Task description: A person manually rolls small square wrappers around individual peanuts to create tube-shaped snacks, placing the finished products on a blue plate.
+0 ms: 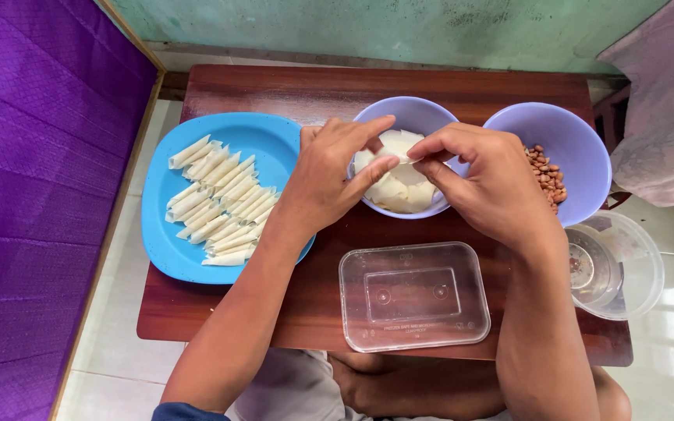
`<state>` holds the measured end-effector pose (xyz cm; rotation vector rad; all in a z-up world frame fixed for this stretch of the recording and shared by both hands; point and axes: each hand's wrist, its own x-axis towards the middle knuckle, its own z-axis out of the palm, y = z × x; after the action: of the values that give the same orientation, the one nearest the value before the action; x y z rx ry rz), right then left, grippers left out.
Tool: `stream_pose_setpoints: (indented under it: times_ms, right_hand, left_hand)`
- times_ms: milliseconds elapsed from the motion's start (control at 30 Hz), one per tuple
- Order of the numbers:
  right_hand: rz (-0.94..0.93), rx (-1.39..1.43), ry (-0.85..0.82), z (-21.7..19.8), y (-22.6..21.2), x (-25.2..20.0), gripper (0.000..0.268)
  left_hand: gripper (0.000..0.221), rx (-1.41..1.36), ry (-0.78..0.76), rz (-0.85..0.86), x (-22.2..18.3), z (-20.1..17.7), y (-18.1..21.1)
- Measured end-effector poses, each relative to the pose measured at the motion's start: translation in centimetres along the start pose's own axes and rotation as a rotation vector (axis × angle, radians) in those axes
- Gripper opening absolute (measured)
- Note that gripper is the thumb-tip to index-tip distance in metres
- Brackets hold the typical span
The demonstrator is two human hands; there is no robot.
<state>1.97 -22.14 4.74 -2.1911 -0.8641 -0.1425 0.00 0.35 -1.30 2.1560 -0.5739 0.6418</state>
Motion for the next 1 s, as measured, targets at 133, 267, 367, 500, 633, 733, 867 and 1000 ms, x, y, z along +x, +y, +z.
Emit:
stream_pose_setpoints:
  times_ms: [133, 267, 367, 500, 633, 733, 867, 1000]
  right_hand:
    - [0.001, -0.015, 0.025, -0.2, 0.1, -0.2, 0.017]
    - [-0.039, -0.15, 0.086, 0.0, 0.7, -0.1, 0.023]
    - [-0.047, -0.043, 0.12, 0.2, 0.1, 0.5, 0.025]
    - [0.123, 0.473, -0.019, 1.0, -1.1, 0.9, 0.038]
    - [0.189, 0.641, -0.092, 1.5, -0.9, 0.9, 0.041]
    - [0.175, 0.719, -0.06, 1.7, 0.5, 0.8, 0.049]
    - [0.142, 0.747, -0.065, 1.1, -0.1, 0.8, 0.048]
    - [0.252, 0.882, -0.246, 0.9, -1.3, 0.6, 0.051]
  left_hand:
    - [0.031, -0.053, 0.046, 0.02, 0.5, -0.5, 0.8]
    - [0.034, -0.179, 0.121, 0.038, 0.8, -0.8, 1.1]
    - [0.036, -0.347, 0.112, 0.038, 0.9, -0.9, 1.5]
    - [0.044, -0.65, 0.048, -0.06, 0.4, -0.4, 2.1]
    - [0.057, -0.696, -0.014, -0.081, 0.0, -0.1, 1.4]
    - [0.059, -0.654, -0.029, -0.096, 0.0, -0.4, 1.4]
    - [0.059, -0.634, -0.019, -0.142, 0.1, -1.2, 2.9]
    - [0.059, -0.608, -0.014, -0.184, 0.3, -1.6, 3.8]
